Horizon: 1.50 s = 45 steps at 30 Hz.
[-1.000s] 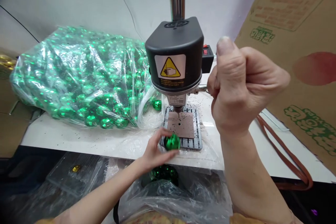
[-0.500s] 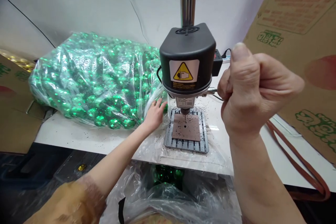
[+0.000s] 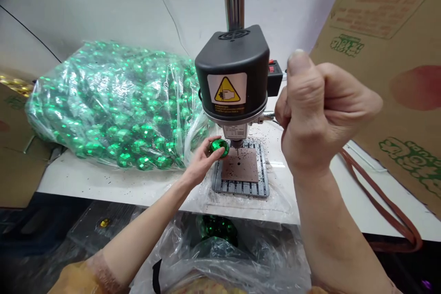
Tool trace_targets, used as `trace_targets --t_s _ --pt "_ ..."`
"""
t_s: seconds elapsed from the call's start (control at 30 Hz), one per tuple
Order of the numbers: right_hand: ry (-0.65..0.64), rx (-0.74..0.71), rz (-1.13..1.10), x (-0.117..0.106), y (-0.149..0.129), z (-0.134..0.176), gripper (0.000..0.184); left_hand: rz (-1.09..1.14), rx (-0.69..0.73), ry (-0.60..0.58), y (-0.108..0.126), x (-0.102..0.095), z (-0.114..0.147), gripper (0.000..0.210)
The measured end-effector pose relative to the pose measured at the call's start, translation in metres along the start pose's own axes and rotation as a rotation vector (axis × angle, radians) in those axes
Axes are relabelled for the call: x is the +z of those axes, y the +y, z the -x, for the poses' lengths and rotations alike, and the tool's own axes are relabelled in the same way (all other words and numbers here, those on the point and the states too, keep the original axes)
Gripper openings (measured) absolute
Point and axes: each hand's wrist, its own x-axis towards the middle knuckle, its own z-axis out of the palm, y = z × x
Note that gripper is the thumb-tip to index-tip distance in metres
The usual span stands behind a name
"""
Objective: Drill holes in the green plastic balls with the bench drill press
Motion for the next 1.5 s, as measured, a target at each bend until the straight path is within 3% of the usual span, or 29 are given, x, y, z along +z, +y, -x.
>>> trace_targets --t_s 0.23,0.57,0.97,1.27,1.5 --pt "-0.015 -0.035 -0.009 -0.004 0.006 0.002 0.061 0.113 -0.035 0.018 -0.034 0.006 0.002 0.081" --pt "-0.026 -0.049 0.012 -0.004 0.006 0.007 0.060 0.062 0.031 -0.204 -0.060 0.007 -0.004 0.083" --pt "-0.025 -0.076 0.020 -0.006 0.007 0.008 0.059 -0.016 0.066 -0.220 -0.062 0.025 -0.001 0.079" --pt "0.002 -0.094 0.053 -0.007 0.006 0.018 0.062 -0.075 0.082 -0.206 -0.066 0.025 0.002 0.072" --pt "0.036 -0.240 0.071 -0.009 0.010 0.034 0.058 -0.044 0.092 -0.207 -0.068 0.027 0.002 0.071"
